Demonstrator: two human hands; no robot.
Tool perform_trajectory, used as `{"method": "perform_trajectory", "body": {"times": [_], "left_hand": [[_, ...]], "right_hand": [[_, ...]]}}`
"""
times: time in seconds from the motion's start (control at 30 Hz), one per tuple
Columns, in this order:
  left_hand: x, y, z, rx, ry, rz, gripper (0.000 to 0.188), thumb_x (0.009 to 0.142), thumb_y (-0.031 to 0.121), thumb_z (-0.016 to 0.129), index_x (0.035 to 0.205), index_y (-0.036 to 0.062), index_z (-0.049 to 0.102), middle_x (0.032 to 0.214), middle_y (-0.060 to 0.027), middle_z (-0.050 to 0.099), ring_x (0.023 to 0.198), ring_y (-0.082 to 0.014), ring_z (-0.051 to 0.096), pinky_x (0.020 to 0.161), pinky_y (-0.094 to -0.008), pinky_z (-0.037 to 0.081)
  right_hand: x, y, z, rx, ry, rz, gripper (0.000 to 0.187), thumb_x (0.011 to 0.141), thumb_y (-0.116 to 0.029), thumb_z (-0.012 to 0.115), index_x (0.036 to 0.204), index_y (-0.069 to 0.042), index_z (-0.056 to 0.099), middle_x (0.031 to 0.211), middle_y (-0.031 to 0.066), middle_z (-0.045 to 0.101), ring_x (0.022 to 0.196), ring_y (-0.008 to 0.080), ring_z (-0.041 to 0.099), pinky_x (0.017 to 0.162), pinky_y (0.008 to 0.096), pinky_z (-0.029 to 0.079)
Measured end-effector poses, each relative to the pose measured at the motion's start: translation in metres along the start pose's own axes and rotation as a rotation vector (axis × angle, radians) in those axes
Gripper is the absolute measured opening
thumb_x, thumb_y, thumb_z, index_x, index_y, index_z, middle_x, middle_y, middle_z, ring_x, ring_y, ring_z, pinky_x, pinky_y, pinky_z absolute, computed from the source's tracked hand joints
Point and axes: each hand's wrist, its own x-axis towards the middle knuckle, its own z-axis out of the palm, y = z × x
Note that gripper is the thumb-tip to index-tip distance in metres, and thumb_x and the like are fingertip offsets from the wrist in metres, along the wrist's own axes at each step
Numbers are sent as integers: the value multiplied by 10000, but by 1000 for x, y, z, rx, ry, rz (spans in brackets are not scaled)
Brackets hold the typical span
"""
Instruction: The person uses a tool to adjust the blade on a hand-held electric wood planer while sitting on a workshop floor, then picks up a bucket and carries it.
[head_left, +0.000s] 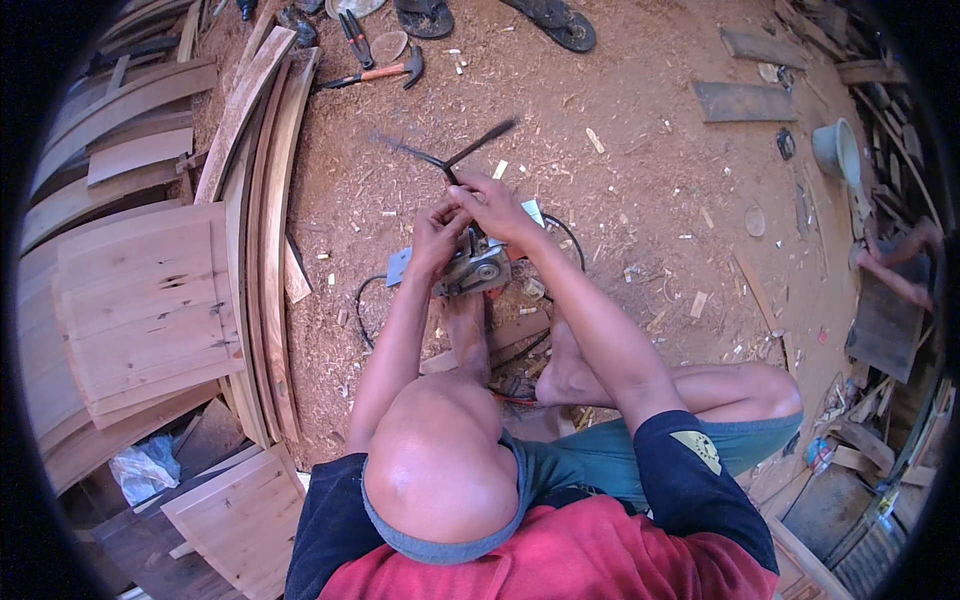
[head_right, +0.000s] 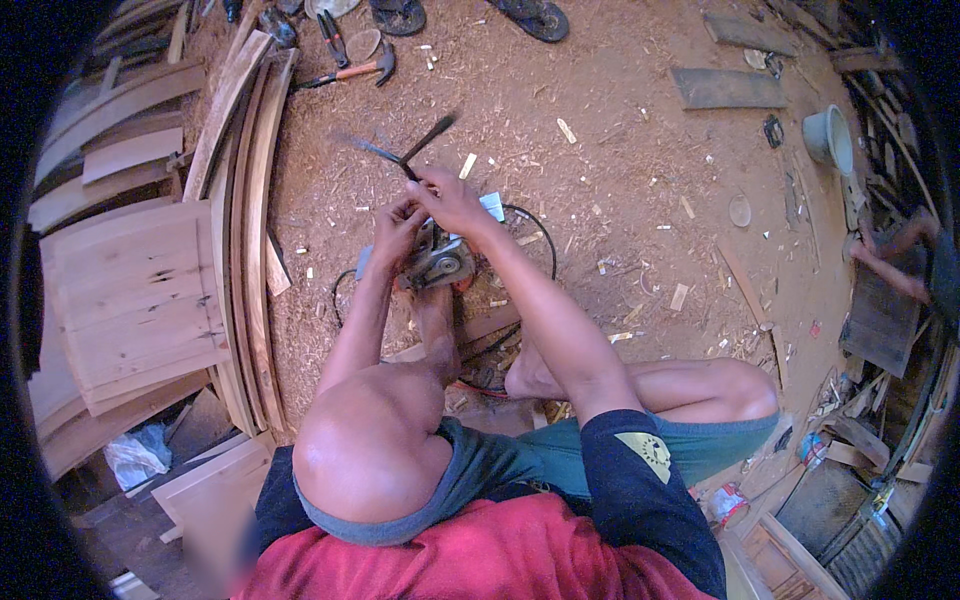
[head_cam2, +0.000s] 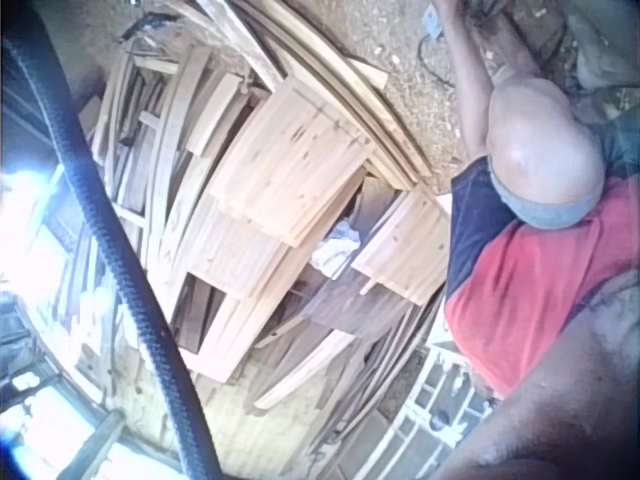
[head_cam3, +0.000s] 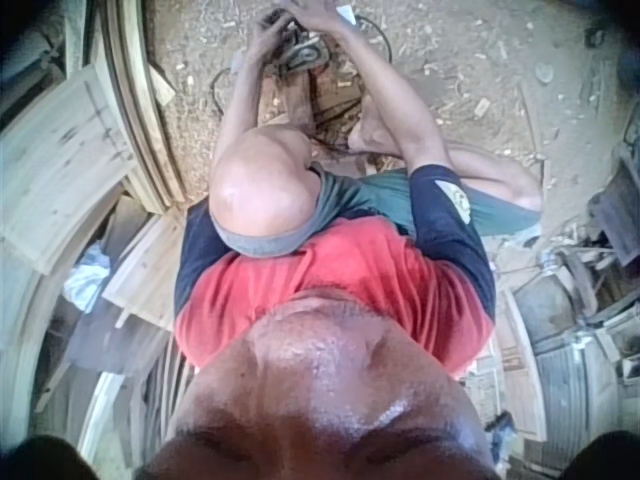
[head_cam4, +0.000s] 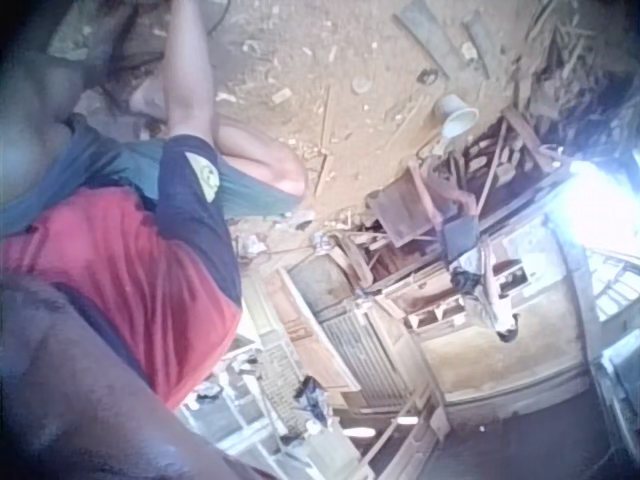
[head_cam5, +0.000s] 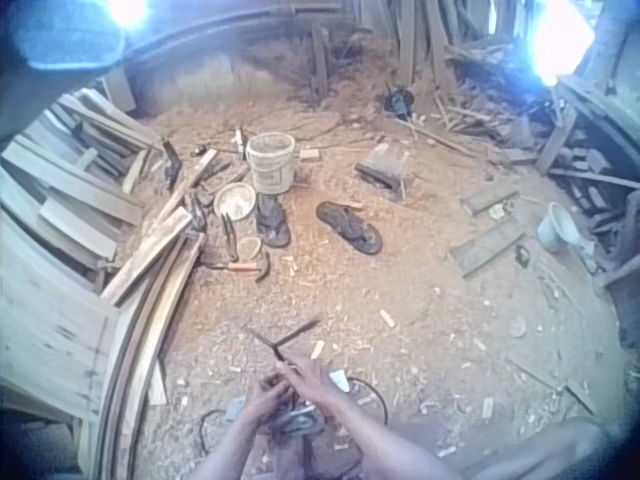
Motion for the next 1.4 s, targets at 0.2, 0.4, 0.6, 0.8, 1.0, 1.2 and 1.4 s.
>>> {"method": "perform_trajectory", "body": {"times": [0.2, 0.4, 0.6, 0.8, 1.0, 1.2, 1.4], "left_hand": [[14, -4, 12, 226, 159, 43, 251, 861, 62, 687, 1086, -33, 630, 886, -13, 682, 761, -73, 604, 699, -216, 480], [7, -11, -5, -24, -108, 62, 358, 987, 119, 508, 1314, -26, 530, 1208, -101, 623, 1075, -172, 599, 948, -326, 472], [26, -25, -21, 199, -34, 14, 293, 976, 101, 507, 1220, -32, 603, 1118, -101, 659, 1031, -179, 626, 948, -323, 474], [10, -3, -3, -31, -43, 55, 277, 948, 98, 566, 1185, -36, 616, 1076, -84, 670, 1007, -157, 625, 892, -291, 480], [17, -4, 2, 150, 156, 1, 186, 864, 73, 685, 1013, -33, 654, 912, -71, 689, 795, -110, 625, 722, -233, 491], [18, -3, 12, 279, 208, 41, 183, 862, 126, 697, 965, -15, 639, 971, -78, 679, 853, -103, 609, 738, -251, 487], [8, 4, 5, -50, 27, 92, 282, 912, 98, 644, 1161, -31, 615, 1030, -88, 675, 985, -123, 619, 820, -275, 501]], "right_hand": [[9, 1, -2, 148, -15, 21, 365, 972, -334, 513, 1074, -4, 630, 980, 187, 671, 943, 327, 652, 834, 393, 489], [10, 5, -3, 187, -58, 32, 339, 996, -288, 456, 1113, -21, 628, 1010, 171, 679, 975, 293, 658, 842, 379, 491], [10, 14, -4, 103, -94, 38, 339, 1011, -207, 473, 1220, 32, 593, 1146, 102, 663, 1023, 149, 619, 901, 296, 488], [11, -4, -8, -14, -115, 46, 322, 1002, -208, 481, 1204, 7, 609, 1128, 116, 668, 1037, 189, 630, 917, 320, 478], [14, 4, -2, 127, -146, 128, 316, 1008, -192, 456, 1206, 9, 598, 1115, 100, 668, 1066, 176, 605, 925, 308, 464], [15, 4, -3, 116, -136, 119, 324, 1015, -218, 461, 1207, -2, 607, 1110, 99, 667, 1006, 145, 598, 900, 296, 464], [16, 9, -6, 139, -72, 46, 356, 982, -292, 479, 1170, -26, 623, 1073, 212, 659, 1032, 349, 629, 885, 390, 470]]}}
